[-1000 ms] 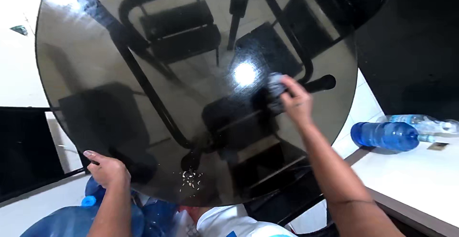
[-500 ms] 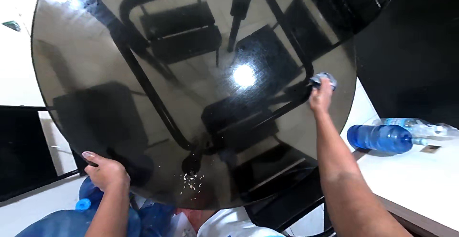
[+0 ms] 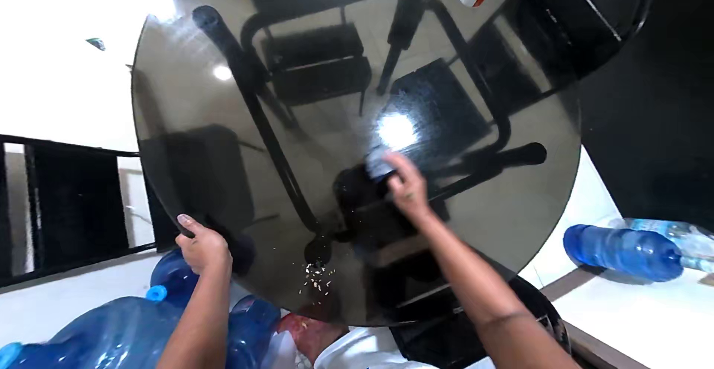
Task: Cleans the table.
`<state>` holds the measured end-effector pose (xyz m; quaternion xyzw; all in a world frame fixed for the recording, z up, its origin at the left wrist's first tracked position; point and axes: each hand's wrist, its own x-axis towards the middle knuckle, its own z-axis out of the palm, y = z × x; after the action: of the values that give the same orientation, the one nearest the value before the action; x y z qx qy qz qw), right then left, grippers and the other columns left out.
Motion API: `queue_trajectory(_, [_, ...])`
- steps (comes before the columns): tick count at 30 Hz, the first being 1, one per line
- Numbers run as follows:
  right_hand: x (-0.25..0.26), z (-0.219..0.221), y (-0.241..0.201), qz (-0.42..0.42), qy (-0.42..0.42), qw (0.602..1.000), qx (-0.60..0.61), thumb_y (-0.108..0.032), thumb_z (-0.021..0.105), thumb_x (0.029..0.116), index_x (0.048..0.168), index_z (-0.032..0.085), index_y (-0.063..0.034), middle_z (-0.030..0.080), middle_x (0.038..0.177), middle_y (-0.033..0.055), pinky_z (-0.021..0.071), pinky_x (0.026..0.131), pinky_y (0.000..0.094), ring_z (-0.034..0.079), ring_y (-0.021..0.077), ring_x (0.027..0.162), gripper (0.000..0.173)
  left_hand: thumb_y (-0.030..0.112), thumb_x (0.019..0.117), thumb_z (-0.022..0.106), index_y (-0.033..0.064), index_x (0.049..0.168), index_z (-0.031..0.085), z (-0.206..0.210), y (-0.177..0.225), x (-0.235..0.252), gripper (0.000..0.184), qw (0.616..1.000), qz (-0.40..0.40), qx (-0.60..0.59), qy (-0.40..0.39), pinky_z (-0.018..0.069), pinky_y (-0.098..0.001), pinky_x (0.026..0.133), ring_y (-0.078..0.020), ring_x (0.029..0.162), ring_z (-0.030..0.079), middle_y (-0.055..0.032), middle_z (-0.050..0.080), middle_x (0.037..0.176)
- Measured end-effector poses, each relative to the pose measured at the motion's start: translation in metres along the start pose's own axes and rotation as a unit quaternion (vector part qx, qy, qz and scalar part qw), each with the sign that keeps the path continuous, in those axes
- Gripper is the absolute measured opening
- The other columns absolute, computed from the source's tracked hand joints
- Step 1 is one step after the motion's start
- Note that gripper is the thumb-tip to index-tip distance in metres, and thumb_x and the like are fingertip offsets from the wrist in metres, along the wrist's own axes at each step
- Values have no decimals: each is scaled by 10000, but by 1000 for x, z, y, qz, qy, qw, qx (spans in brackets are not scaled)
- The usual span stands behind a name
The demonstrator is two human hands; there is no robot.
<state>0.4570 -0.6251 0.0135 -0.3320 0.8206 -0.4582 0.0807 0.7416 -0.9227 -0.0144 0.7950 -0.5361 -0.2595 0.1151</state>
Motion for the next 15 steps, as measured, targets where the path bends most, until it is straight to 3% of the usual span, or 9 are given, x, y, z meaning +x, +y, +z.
queue_trajectory(2, [49, -54, 38, 30, 68, 993, -93, 7, 499, 957, 1391, 586, 24, 571, 1459, 211, 434, 1165, 438, 531, 290, 1389, 442, 649, 1061, 215, 24, 1418, 546, 1, 0, 2, 792, 1000, -4, 8, 0, 467, -589, 1021, -380, 1251, 611, -232, 645, 1315])
queue_trajectory(4, [102, -96, 88, 97, 77, 975, -186, -68, 449, 1017, 1490, 496, -16, 443, 1575, 217, 349, 1228, 458, 399, 312, 1496, 479, 645, 1062, 219, 37, 1427, 544, 1, 0, 2, 780, 1000, -6, 5, -2, 463, -585, 1026, -372, 1262, 605, -224, 638, 1333])
queue_trajectory(6, [143, -109, 133, 161, 52, 951, -260, -116, 434, 1030, 1547, 434, -56, 308, 1643, 253, 252, 1257, 529, 258, 398, 1550, 521, 636, 1066, 225, 43, 1430, 541, 3, -2, 2, 764, 1000, -9, 1, 0, 464, -576, 1029, -361, 1259, 607, -217, 638, 1335])
queue_trajectory(8, [166, -88, 146, 168, 33, 931, -323, -136, 448, 1002, 1557, 429, -87, 264, 1648, 287, 191, 1257, 588, 206, 464, 1548, 558, 634, 1067, 229, 56, 1436, 534, 2, -1, 3, 750, 1000, -12, -1, -3, 463, -575, 1035, -356, 1264, 606, -210, 640, 1334])
queue_trajectory(11, [164, -39, 116, 88, -26, 943, -320, -87, 482, 972, 1538, 472, -147, 284, 1655, 248, 264, 1229, 606, 257, 448, 1537, 570, 673, 1049, 223, 84, 1426, 536, 2, -4, 4, 766, 1000, -19, -12, -10, 469, -593, 1012, -363, 1251, 612, -205, 652, 1308])
queue_trajectory(15, [102, 36, 55, -64, -107, 953, -277, -92, 469, 986, 1473, 559, -198, 383, 1631, 169, 291, 1241, 542, 324, 374, 1527, 507, 731, 1019, 193, 110, 1387, 559, 7, -13, 12, 809, 999, -22, -38, -11, 486, -597, 980, -359, 1206, 636, -194, 675, 1256])
